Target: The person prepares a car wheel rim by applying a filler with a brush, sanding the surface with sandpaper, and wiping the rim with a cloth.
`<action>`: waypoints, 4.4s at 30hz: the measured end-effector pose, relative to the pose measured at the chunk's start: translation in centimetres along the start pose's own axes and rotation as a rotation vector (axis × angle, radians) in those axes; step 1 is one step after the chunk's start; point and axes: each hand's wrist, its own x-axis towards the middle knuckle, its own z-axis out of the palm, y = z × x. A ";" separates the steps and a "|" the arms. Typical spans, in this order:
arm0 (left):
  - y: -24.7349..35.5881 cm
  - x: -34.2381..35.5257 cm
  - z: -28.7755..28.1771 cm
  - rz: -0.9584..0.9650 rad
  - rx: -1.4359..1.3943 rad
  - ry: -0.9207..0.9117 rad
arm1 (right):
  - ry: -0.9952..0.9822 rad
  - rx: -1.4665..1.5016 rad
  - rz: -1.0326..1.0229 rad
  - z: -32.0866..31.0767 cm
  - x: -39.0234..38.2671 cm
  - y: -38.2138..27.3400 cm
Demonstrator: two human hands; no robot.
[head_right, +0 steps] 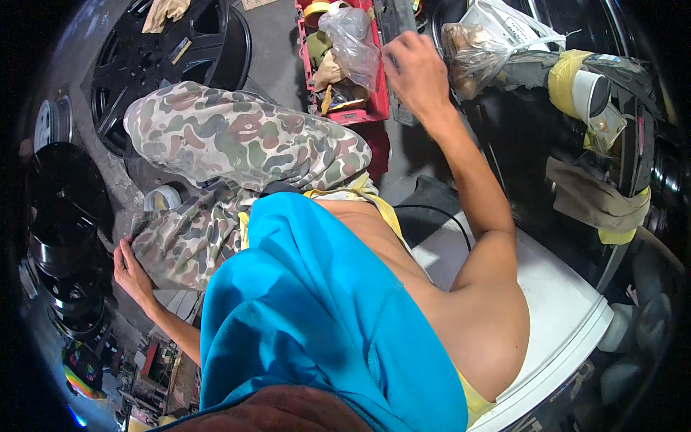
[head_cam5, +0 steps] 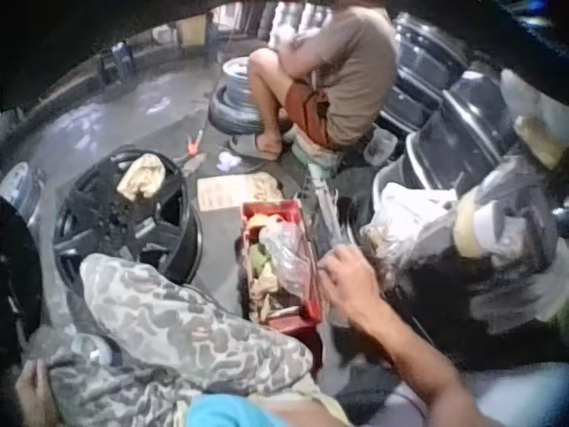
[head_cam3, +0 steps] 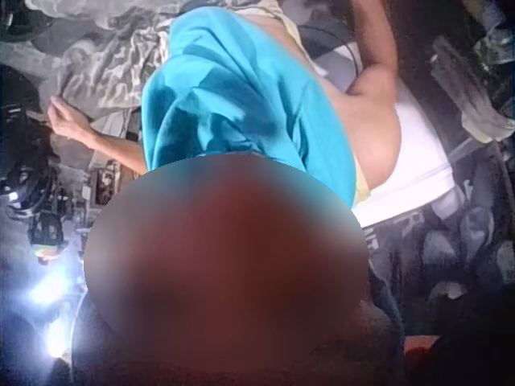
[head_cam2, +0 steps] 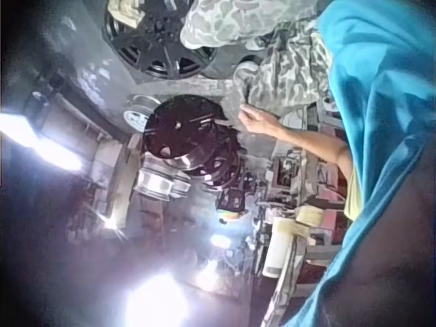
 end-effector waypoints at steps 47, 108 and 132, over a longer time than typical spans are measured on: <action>1.0 0.4 -0.3 0.083 0.006 0.053 | -1.070 0.278 0.530 25.2 -22.4 -1.4; 3.1 18.5 6.5 -0.054 -0.657 0.196 | -0.841 1.165 -0.380 8.2 34.5 -40.5; 18.1 -0.9 -14.9 -1.160 -0.909 0.523 | -1.635 0.572 -1.109 -22.1 35.5 -48.0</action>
